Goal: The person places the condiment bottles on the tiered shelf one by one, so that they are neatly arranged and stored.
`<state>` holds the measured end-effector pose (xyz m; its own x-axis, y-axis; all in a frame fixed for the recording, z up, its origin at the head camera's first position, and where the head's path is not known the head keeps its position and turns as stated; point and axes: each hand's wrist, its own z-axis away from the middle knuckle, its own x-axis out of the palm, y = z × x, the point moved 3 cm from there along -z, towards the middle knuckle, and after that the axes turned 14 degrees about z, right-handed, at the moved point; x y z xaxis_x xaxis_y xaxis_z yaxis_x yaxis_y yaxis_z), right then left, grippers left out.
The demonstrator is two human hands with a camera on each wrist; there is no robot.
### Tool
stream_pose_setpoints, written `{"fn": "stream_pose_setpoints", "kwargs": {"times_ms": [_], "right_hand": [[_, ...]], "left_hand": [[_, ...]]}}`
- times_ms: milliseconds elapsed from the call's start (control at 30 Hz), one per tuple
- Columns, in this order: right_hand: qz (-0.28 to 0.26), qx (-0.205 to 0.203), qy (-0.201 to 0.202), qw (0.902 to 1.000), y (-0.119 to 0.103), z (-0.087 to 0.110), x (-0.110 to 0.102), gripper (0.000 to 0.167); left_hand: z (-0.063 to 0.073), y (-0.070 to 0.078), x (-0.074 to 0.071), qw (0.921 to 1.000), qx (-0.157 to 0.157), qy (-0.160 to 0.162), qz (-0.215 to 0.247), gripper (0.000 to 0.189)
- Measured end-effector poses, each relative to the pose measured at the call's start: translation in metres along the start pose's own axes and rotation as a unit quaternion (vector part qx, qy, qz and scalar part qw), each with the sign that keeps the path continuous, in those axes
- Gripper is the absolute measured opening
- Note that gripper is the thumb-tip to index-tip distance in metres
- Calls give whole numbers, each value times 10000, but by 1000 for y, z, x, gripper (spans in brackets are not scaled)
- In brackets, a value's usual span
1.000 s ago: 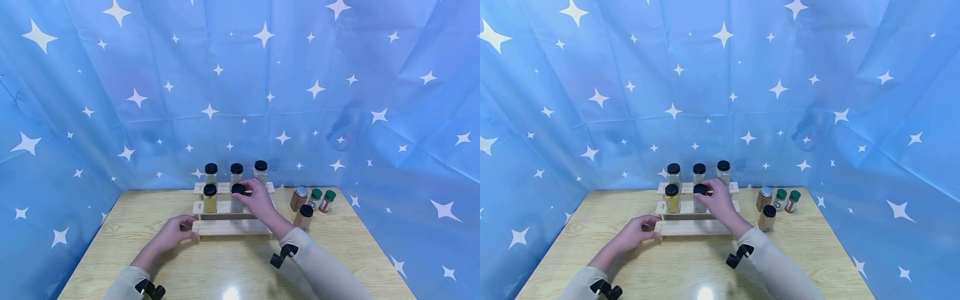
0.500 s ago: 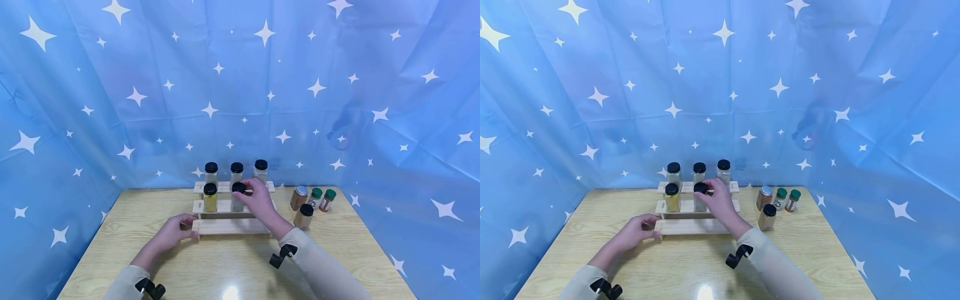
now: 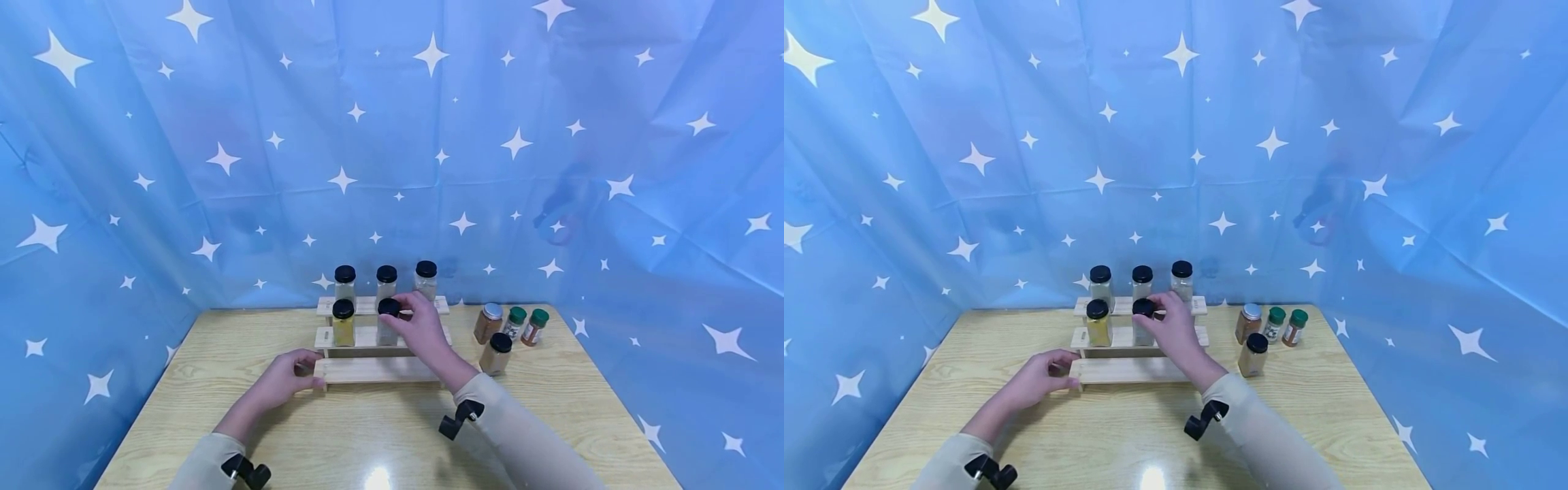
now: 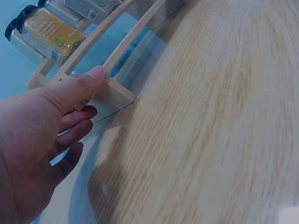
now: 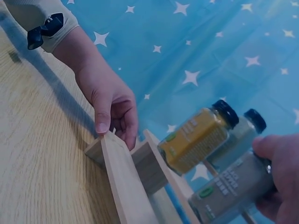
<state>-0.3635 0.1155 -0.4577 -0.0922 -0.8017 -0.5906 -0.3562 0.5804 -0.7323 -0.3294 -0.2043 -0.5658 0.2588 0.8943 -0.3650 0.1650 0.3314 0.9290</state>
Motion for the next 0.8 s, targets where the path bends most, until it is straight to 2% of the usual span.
{"fn": "stream_pose_setpoints", "kwargs": {"times_ms": [200, 400, 600, 800], "right_hand": [[37, 204, -121, 9997, 1, 1, -3, 40], [74, 291, -70, 9995, 7, 7, -13, 44], [245, 191, -63, 9995, 10, 14, -31, 41], [703, 81, -93, 9975, 20, 26, -59, 36]], "left_hand": [[-1, 2, 1, 10000, 39, -13, 29, 53], [0, 1, 1, 10000, 55, -18, 52, 53], [0, 0, 0, 10000, 20, -10, 52, 52], [0, 1, 1, 10000, 43, -30, 55, 52]]}}
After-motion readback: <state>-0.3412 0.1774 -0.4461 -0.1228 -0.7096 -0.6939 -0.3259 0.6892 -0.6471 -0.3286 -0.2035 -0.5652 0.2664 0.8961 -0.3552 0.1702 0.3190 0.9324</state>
